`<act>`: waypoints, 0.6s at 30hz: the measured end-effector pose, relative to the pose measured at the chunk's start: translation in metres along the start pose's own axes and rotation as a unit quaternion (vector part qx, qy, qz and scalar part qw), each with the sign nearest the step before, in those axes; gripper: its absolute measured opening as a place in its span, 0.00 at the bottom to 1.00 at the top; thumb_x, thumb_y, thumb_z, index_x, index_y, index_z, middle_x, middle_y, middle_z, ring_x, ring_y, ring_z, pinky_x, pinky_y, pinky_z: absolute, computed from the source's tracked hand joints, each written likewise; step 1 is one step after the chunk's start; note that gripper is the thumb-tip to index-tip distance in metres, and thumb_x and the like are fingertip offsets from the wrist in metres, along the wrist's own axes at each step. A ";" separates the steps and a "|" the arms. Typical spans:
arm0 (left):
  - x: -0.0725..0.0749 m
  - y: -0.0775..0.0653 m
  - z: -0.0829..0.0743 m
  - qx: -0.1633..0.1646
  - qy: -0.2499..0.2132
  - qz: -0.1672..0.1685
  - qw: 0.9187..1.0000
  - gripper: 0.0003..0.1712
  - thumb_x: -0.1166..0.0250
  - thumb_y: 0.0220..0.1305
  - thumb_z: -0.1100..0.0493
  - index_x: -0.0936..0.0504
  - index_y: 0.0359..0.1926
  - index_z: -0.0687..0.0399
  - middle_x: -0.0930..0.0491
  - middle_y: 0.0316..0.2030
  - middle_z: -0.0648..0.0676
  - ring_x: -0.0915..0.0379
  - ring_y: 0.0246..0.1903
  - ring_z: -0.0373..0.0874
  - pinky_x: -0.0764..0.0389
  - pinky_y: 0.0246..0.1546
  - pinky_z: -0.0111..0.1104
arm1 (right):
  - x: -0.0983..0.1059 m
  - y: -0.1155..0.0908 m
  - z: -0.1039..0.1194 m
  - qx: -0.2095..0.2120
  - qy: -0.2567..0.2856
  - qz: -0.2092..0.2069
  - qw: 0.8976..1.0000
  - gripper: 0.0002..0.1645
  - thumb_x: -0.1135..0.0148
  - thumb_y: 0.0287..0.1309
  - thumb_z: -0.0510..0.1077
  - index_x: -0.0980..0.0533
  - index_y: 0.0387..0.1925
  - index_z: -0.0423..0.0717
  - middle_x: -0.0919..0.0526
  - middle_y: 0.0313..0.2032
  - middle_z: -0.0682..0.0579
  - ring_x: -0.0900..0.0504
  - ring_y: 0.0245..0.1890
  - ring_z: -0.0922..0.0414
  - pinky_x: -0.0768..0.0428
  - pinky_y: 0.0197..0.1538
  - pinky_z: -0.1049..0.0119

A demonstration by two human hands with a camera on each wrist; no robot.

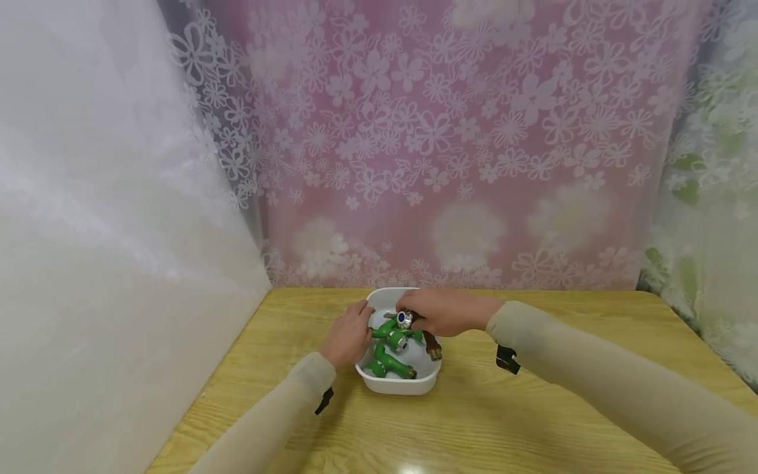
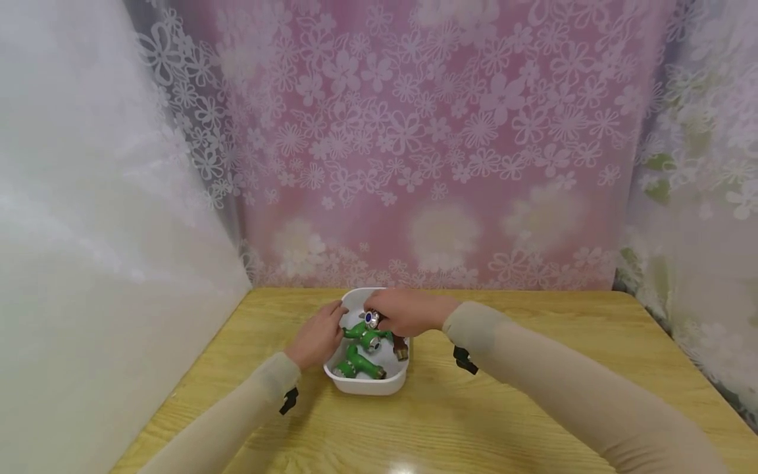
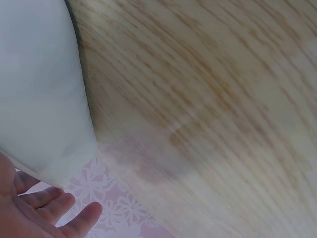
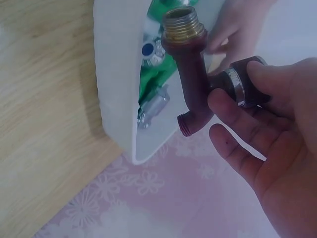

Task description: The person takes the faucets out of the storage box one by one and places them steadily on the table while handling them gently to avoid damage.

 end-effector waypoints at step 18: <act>-0.001 -0.002 -0.001 -0.011 0.016 0.000 1.000 0.24 0.43 0.73 0.59 0.28 0.67 0.63 0.34 0.70 0.64 0.34 0.69 0.56 0.24 0.64 0.48 | 0.002 -0.036 -0.053 -0.036 0.000 -0.018 0.999 0.21 0.41 0.70 0.40 0.26 0.62 0.45 0.21 0.57 0.49 0.21 0.55 0.54 0.19 0.58 0.55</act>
Point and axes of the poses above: each hand's wrist, its own y-axis towards the middle knuckle, its own x-axis out of the back of the hand, z = x × y, the point moved 8 cm from there along y, towards the middle knuckle
